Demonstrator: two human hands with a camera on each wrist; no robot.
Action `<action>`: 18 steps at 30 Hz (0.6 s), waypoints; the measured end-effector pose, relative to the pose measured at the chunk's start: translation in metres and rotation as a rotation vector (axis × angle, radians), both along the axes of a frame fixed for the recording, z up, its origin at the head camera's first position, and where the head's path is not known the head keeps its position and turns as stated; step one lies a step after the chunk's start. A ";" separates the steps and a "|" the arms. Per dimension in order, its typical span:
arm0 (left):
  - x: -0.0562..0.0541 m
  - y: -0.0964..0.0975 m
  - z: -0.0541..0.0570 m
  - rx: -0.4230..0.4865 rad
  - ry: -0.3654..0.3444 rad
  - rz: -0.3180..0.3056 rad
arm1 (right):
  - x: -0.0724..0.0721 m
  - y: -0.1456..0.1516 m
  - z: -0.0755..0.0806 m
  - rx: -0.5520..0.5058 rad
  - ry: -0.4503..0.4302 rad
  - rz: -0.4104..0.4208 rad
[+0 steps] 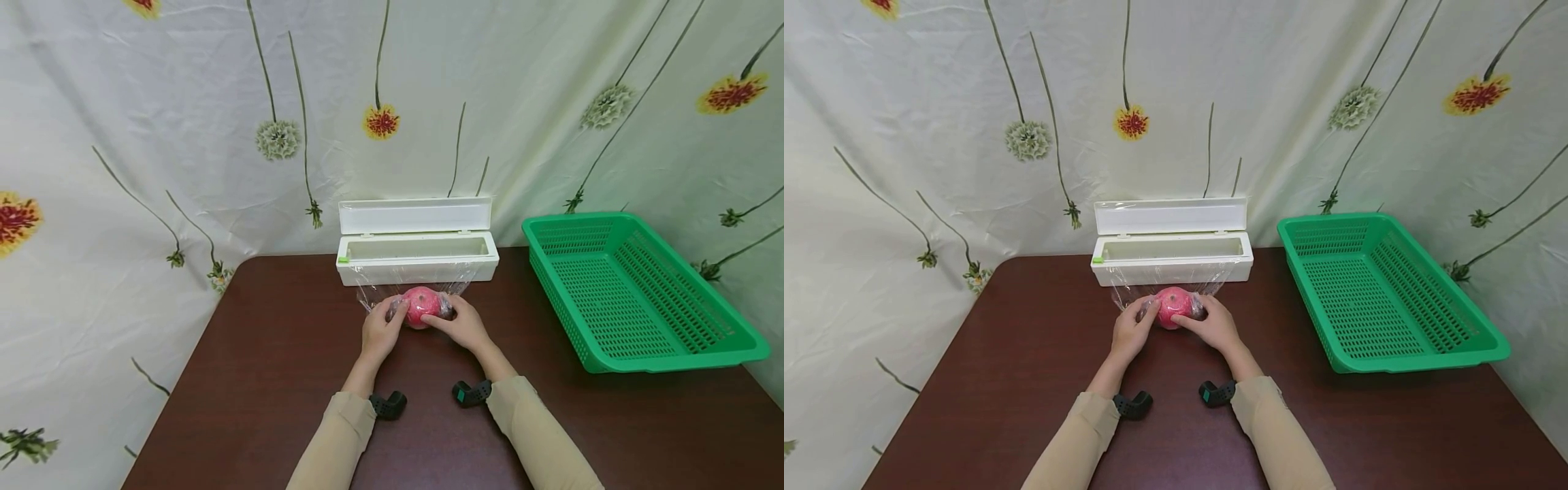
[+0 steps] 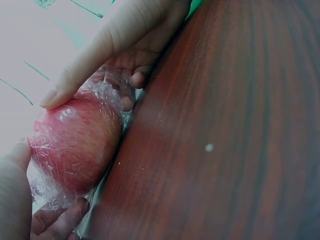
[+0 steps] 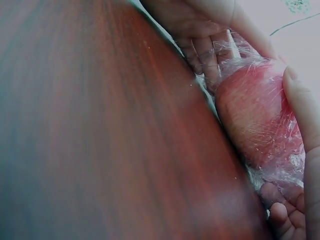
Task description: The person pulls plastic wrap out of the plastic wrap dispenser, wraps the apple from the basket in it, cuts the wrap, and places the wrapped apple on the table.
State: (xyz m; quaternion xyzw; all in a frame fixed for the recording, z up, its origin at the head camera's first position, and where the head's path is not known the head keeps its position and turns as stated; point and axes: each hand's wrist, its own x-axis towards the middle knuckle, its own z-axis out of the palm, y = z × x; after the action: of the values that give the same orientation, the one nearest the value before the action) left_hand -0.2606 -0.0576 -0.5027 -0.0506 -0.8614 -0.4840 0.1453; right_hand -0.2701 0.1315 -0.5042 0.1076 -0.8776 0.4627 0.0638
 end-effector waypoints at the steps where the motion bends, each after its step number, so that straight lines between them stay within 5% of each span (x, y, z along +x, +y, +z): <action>1: 0.000 0.000 0.000 0.000 0.000 0.001 | 0.000 0.000 0.000 -0.001 -0.002 -0.001; 10: -0.001 0.000 0.000 -0.012 -0.029 -0.003 | 0.000 -0.002 0.003 0.010 -0.050 -0.027; 18: 0.000 0.002 -0.002 -0.035 -0.011 0.023 | 0.001 -0.006 -0.001 0.044 -0.001 -0.060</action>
State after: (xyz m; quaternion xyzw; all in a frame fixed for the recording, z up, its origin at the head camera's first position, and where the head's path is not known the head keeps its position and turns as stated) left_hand -0.2610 -0.0557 -0.5045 -0.0406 -0.8710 -0.4675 0.1455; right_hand -0.2689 0.1258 -0.5048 0.0822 -0.8904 0.4413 0.0748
